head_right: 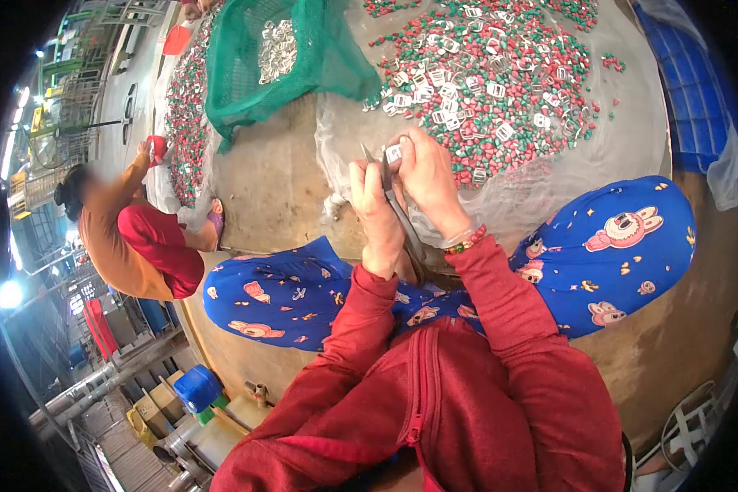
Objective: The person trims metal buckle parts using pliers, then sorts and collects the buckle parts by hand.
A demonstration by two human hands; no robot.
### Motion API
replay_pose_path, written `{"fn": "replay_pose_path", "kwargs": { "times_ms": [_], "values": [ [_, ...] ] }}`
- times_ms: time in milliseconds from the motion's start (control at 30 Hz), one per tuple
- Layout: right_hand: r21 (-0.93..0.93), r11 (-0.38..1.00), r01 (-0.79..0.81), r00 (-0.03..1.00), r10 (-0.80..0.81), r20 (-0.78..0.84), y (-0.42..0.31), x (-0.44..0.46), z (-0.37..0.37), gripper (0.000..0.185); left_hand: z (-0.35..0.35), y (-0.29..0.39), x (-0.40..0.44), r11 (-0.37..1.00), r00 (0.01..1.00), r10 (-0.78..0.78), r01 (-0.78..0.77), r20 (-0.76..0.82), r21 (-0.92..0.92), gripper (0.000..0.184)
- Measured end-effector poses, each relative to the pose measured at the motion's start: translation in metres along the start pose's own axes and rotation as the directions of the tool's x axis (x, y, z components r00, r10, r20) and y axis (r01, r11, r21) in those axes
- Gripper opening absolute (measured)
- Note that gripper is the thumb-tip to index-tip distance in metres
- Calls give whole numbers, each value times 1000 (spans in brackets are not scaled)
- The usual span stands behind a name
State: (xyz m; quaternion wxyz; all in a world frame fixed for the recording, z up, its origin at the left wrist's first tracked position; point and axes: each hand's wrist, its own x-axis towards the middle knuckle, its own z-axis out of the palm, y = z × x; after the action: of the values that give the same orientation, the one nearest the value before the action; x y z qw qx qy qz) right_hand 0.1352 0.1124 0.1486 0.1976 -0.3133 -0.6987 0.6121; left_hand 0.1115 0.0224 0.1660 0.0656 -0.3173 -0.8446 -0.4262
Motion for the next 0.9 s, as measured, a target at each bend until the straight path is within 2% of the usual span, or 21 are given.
{"fn": "replay_pose_path", "kwargs": {
  "times_ms": [133,167,233,267,367,433,467,500,567,633,667,700,767,833,867,900],
  "values": [
    [7,999,42,999,-42,-26,-1,1,-2,18,13,-10,2,984,988,40,-65,-151,-168,21],
    [24,999,48,999,-48,-26,-3,2,-2,18,12,-11,1,988,994,-36,19,-108,-155,23],
    [-87,991,100,995,-101,-10,-6,3,-2,16,-3,0,14,976,982,-189,185,-28,-112,26],
    [-141,982,126,992,-127,2,-9,2,-3,15,-8,-3,16,972,977,-209,212,35,-101,29],
    [-243,945,217,976,-215,36,-11,0,-1,12,-11,-8,15,983,988,-155,154,-2,-97,25],
    [-283,930,234,972,-229,50,-15,-2,-1,11,-10,-14,12,969,980,-197,189,-35,-162,18],
    [-247,930,270,963,-256,90,-14,-6,1,11,-8,-19,11,959,975,-218,204,-50,-196,14],
    [-212,929,303,951,-280,128,-12,-13,3,10,1,-48,9,925,929,-285,201,-237,-323,12],
    [-172,936,307,948,-285,142,-7,-19,6,11,-26,-48,42,854,857,-472,386,-206,-349,19],
    [-155,951,268,962,-255,101,-7,-19,10,11,-33,-36,49,924,913,-345,289,-219,-251,20],
    [-127,977,172,984,-163,77,-8,-14,8,11,-39,-33,51,953,936,-273,232,-223,-193,21],
    [-84,989,125,990,-120,71,-10,-9,5,12,-39,-25,42,921,930,-346,313,-122,-230,17],
    [-15,1000,23,998,-22,63,-11,-2,-2,14,-29,-18,27,965,980,-200,201,23,-170,15],
    [20,1000,15,999,-16,50,-3,0,-1,18,-22,-4,19,973,976,-189,201,104,-117,19],
    [21,1000,16,999,-17,45,1,2,-1,18,-19,0,20,987,982,-150,155,112,-38,18],
    [24,1000,19,999,-20,41,4,2,0,18,-14,-1,18,989,989,-125,130,76,-65,17]
  ]
}}
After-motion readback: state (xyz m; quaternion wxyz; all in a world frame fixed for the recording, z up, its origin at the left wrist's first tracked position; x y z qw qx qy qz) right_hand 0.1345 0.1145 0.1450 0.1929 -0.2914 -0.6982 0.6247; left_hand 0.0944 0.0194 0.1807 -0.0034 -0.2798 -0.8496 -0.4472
